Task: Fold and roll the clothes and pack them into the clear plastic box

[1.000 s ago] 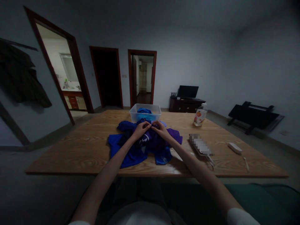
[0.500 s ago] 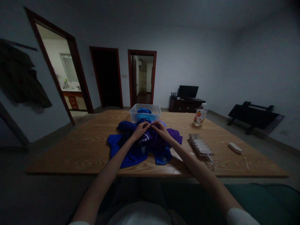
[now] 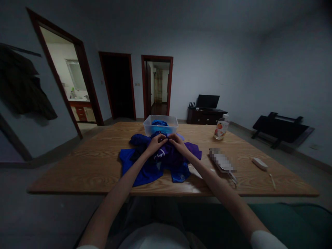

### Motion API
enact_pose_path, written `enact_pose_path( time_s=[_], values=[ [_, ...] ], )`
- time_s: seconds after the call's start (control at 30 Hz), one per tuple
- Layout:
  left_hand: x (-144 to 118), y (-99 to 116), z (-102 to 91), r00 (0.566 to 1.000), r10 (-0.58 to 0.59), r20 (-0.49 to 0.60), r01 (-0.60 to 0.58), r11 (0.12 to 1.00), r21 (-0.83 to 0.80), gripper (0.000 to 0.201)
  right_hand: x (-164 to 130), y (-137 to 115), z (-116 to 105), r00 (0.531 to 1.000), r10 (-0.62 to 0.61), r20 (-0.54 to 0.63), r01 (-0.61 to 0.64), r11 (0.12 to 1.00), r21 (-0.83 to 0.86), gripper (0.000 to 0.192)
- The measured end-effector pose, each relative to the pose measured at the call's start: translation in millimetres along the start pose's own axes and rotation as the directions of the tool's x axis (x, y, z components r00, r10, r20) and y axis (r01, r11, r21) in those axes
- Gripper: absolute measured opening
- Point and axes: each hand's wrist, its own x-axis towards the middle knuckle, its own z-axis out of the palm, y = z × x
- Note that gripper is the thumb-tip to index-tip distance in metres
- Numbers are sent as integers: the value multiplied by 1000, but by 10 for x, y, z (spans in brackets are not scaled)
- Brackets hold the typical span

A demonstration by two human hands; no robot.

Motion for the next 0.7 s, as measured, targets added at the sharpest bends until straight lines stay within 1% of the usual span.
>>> enact_pose_path(
  time_s=[0.2, 0.43, 0.57, 0.7],
  values=[
    [11, -27, 3, 999, 27, -26, -27, 1000, 6, 31, -13, -6, 10, 1000, -1, 18, 1, 1000, 10, 23],
    [8, -28, 2, 998, 55, -20, -55, 998, 0, 26, -22, -105, 19, 999, -1, 36, 2, 1000, -15, 26],
    [0, -2, 4, 999, 53, -10, -53, 998, -15, 26, -31, -170, 20, 999, -4, 46, 5, 1000, -26, 18],
    [-12, 37, 4, 998, 60, 9, -59, 998, -32, 30, -38, -226, 16, 999, -11, 40, 12, 999, -38, 16]
  ],
)
